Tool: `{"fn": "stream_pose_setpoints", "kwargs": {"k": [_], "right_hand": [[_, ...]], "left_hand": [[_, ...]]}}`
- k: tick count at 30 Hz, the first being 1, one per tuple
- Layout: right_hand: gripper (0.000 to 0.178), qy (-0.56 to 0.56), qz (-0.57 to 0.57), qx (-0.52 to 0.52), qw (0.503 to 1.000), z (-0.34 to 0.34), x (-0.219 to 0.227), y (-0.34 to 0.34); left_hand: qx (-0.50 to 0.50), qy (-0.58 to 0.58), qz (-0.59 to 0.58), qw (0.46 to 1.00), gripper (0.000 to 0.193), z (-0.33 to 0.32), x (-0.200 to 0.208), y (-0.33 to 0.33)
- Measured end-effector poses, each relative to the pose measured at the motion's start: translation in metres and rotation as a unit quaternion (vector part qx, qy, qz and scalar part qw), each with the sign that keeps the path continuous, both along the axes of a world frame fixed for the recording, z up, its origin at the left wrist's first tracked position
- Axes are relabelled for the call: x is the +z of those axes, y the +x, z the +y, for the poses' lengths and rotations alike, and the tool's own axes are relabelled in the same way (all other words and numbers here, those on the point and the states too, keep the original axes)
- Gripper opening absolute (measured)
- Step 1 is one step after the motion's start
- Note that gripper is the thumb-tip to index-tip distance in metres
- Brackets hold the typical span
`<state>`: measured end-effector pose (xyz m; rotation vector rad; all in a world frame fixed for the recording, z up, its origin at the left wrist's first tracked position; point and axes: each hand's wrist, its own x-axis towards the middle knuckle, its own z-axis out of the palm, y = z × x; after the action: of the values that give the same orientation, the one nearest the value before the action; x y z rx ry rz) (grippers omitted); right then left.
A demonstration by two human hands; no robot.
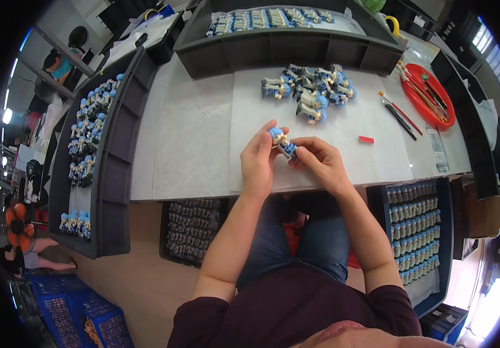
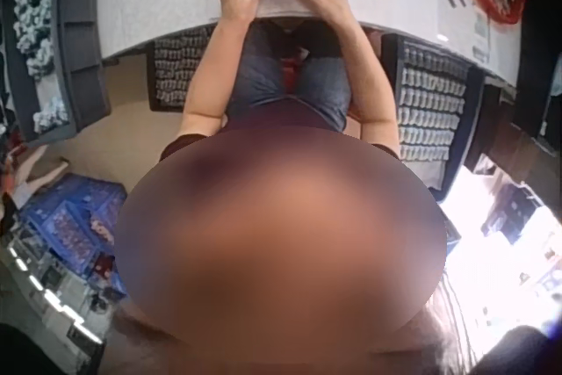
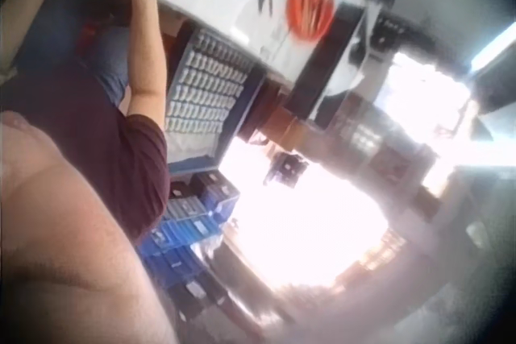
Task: The person sits at a workbench and repeatedly picks up small blue and white figurines from a pile. They manipulate the figurines with their hands, appearing to assemble or inspect them, and then place them into a blue tray filled with similar items. The process is repetitive and involves handling the small objects one at a time.
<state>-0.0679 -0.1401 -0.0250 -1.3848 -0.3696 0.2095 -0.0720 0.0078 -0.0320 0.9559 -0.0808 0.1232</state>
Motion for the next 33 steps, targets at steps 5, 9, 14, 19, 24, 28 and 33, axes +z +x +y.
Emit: {"fn": "stream_pose_setpoints", "kwargs": {"k": [5, 9, 14, 19, 24, 28, 33], "right_hand": [[0.029, -0.005, 0.005, 0.006, 1.0, -0.001, 0.002, 0.0002], [0.029, -0.044, -0.024, 0.006, 0.999, -0.0025, -0.0011, 0.0006], [0.026, -0.031, -0.013, 0.004, 0.999, -0.0009, 0.003, -0.0004], [0.034, -0.019, -0.004, 0.003, 1.0, 0.0016, 0.0027, -0.0023], [0.037, -0.02, 0.002, 0.006, 1.0, -0.0001, -0.0003, -0.001], [0.039, -0.004, 0.007, 0.012, 1.0, 0.0002, -0.0012, -0.0006], [0.04, -0.004, 0.007, 0.008, 1.0, -0.0001, -0.0006, -0.0006]], "left_hand": [[0.011, -0.008, 0.015, 1.0, 0.038, -0.0002, 0.0009, 0.0002], [0.018, 0.005, 0.012, 1.0, 0.039, -0.0003, -0.0004, -0.0003], [0.017, 0.003, 0.013, 1.0, 0.038, 0.0001, -0.0003, -0.0002], [0.016, -0.003, 0.023, 1.0, 0.037, -0.0004, 0.0018, -0.0014], [0.011, -0.016, 0.019, 1.0, 0.034, -0.0004, 0.0013, -0.0012], [0.008, -0.019, 0.011, 1.0, 0.034, 0.0004, 0.0012, -0.001], [-0.004, -0.022, -0.001, 1.0, 0.034, 0.0014, 0.0, -0.0003]]}}
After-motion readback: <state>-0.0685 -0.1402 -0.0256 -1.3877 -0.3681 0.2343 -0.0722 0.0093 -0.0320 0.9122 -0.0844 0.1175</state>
